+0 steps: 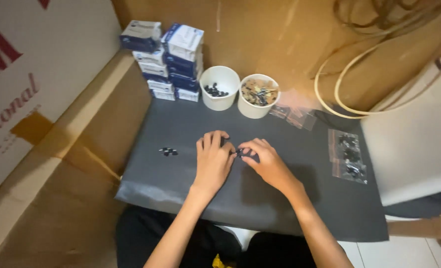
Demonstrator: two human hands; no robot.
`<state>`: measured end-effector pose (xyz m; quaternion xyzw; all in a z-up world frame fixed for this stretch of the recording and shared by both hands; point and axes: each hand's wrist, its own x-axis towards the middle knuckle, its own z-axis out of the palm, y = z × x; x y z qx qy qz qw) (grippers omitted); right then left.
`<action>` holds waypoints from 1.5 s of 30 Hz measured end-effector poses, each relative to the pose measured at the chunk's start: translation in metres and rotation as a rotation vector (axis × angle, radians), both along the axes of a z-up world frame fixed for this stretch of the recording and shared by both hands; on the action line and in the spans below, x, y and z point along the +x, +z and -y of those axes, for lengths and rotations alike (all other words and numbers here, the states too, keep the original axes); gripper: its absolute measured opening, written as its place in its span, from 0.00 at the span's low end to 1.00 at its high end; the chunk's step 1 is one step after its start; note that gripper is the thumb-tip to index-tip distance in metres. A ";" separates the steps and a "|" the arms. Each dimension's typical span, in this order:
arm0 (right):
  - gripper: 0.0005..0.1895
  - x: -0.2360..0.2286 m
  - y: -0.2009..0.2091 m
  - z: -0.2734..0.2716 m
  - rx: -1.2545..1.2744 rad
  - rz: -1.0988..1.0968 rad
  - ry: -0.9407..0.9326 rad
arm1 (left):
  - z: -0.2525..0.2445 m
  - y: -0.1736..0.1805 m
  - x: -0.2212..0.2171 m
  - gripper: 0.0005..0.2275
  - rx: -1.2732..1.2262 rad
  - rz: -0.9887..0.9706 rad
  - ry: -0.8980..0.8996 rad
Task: Counting and bagging small black plastic fasteners in a stockroom.
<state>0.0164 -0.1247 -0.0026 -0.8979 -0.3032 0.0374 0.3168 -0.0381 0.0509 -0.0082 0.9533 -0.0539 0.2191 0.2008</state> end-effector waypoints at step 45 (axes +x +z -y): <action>0.15 -0.020 -0.001 -0.146 0.059 0.072 0.246 | -0.111 -0.003 -0.069 0.18 -0.148 -0.065 0.383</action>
